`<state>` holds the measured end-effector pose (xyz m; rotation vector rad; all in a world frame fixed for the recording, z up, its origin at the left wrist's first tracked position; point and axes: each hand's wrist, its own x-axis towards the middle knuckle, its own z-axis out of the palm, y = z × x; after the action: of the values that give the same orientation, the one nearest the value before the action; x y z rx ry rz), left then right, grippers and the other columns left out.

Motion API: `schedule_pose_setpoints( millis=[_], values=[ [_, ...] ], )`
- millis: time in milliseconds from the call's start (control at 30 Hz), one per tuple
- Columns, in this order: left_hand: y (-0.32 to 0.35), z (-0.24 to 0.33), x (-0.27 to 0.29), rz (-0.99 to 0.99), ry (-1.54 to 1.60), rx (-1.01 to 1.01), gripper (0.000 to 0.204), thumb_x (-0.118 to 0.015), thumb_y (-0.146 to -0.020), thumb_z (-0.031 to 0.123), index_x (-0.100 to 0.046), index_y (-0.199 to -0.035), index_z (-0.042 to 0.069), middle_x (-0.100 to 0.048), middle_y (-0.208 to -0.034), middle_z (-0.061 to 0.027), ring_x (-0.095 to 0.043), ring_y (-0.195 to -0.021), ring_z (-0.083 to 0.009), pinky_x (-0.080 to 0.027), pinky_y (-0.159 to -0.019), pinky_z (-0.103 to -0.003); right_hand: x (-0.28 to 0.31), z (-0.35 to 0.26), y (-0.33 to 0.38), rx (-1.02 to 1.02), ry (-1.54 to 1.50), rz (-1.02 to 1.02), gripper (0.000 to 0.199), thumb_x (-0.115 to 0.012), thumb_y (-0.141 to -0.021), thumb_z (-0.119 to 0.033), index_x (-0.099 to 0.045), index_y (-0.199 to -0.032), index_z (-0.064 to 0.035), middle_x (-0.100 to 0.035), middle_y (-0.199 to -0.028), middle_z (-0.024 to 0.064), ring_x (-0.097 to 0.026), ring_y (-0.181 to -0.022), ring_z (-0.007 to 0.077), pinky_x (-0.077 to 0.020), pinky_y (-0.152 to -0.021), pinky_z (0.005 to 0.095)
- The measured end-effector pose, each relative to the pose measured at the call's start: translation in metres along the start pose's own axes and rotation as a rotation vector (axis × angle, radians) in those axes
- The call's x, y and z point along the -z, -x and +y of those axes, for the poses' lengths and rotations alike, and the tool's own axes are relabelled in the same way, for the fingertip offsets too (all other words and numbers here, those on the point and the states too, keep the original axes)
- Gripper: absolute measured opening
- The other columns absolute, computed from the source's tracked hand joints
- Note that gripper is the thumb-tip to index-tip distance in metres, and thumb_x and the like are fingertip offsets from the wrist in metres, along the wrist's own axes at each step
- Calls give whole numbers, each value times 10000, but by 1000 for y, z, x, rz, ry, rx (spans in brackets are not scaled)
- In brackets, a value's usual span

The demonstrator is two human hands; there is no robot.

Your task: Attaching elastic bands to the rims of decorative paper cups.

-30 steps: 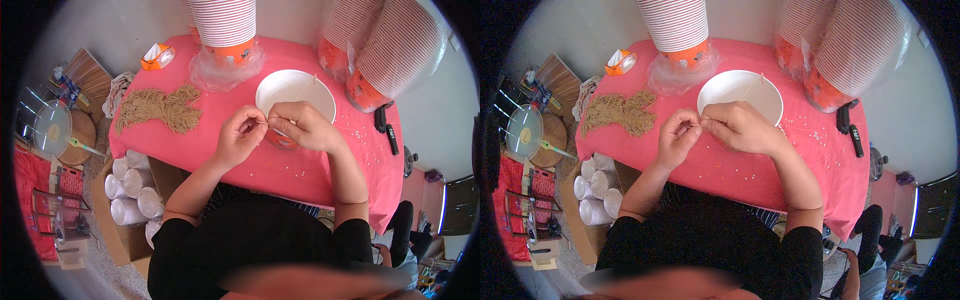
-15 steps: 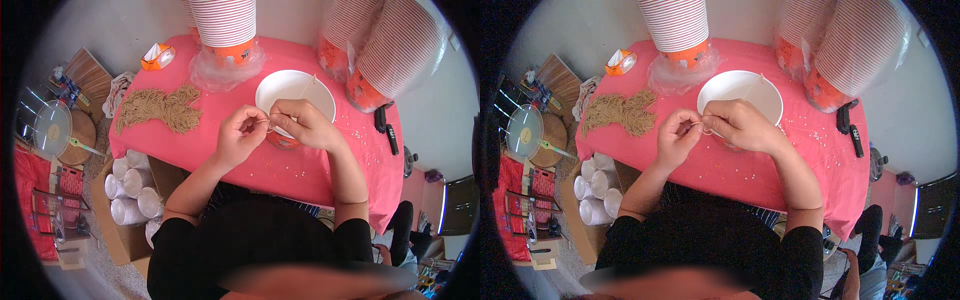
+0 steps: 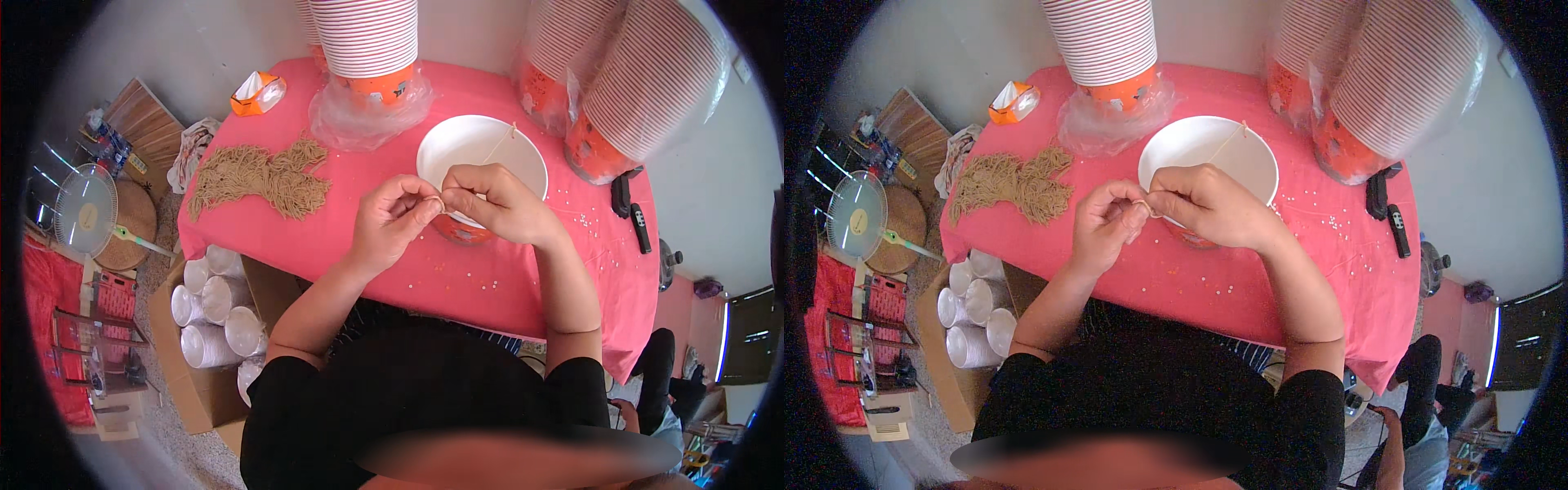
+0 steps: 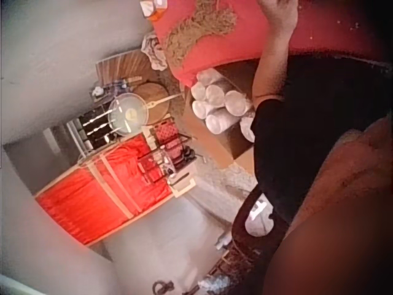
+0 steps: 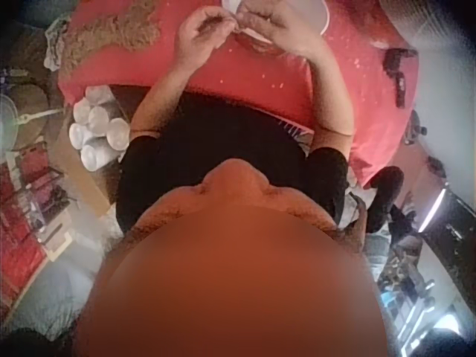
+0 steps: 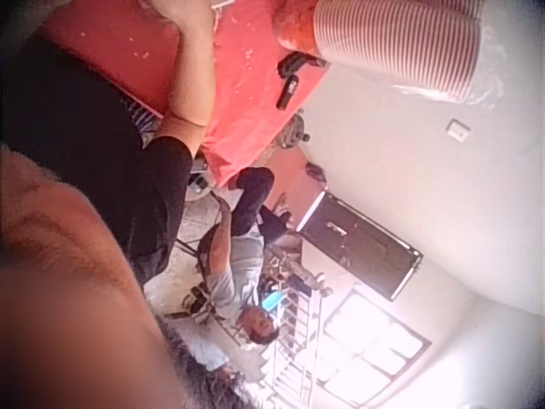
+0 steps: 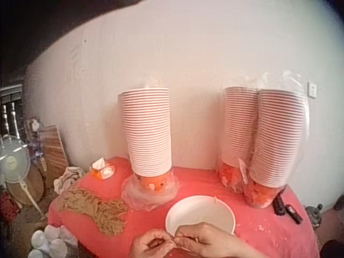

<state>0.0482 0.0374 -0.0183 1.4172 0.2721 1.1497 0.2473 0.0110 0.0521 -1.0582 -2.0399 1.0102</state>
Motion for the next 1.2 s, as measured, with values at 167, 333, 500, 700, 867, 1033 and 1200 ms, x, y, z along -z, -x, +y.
schedule_pose_setpoints(
  millis=[167, 333, 500, 700, 867, 1033, 1200],
  values=[
    [2, -2, -1, 32, 49, 20, 107, -627, -942, 61, -590, -1029, 10, -609, -845, -10, -546, -698, -29, -430, -560, -174, 1, 3, -1, 39, -62, -16, 255, -572, -976, -192, -576, -812, 3, -525, -669, 23, -452, -643, 89, -389, -581, 271],
    [-1, -2, 0, 67, 137, 113, 108, -613, -952, 102, -578, -1010, 19, -579, -793, -2, -469, -584, -21, -388, -485, -185, -8, 5, -3, 98, 92, 177, 184, -651, -918, -130, -576, -810, -1, -546, -708, 6, -459, -639, 69, -377, -568, 248],
    [-3, 3, -3, 165, 153, 174, 86, -593, -950, 116, -565, -967, 36, -539, -737, 21, -421, -552, -23, -335, -472, -184, -17, -4, -2, 197, 51, 276, 121, -699, -859, -55, -586, -873, -15, -574, -749, 1, -488, -605, 65, -402, -559, 240],
    [-2, 0, 2, 116, 202, 199, 81, -605, -936, 108, -569, -968, 43, -519, -719, 32, -409, -550, -21, -318, -472, -184, -20, -2, -1, 228, 109, 240, 99, -666, -846, 25, -589, -890, -20, -596, -721, 14, -549, -596, 65, -435, -512, 234],
    [-1, 6, 0, 94, 305, 269, 82, -605, -933, 123, -572, -954, 50, -488, -696, 43, -391, -541, -26, -310, -477, -191, -19, -7, 0, 182, 117, 244, 132, -658, -778, 14, -607, -892, -30, -649, -736, 120, -668, -673, 270, -507, -580, 349],
    [-1, 9, 0, 113, 360, 336, 77, -598, -936, 133, -575, -946, 60, -456, -669, 53, -377, -538, -33, -306, -482, -199, -21, -3, -4, 404, 293, 346, 157, -685, -751, -14, -626, -893, -46, -639, -736, 103, -653, -666, 286, -503, -582, 381],
    [-2, 8, 2, 153, 431, 347, 72, -631, -931, 124, -619, -953, 56, -485, -675, 52, -387, -546, -32, -309, -486, -201, -22, -2, -5, 466, 522, 405, 179, -716, -734, -63, -638, -894, -48, -631, -743, 98, -639, -660, 296, -497, -590, 401]
  ],
)
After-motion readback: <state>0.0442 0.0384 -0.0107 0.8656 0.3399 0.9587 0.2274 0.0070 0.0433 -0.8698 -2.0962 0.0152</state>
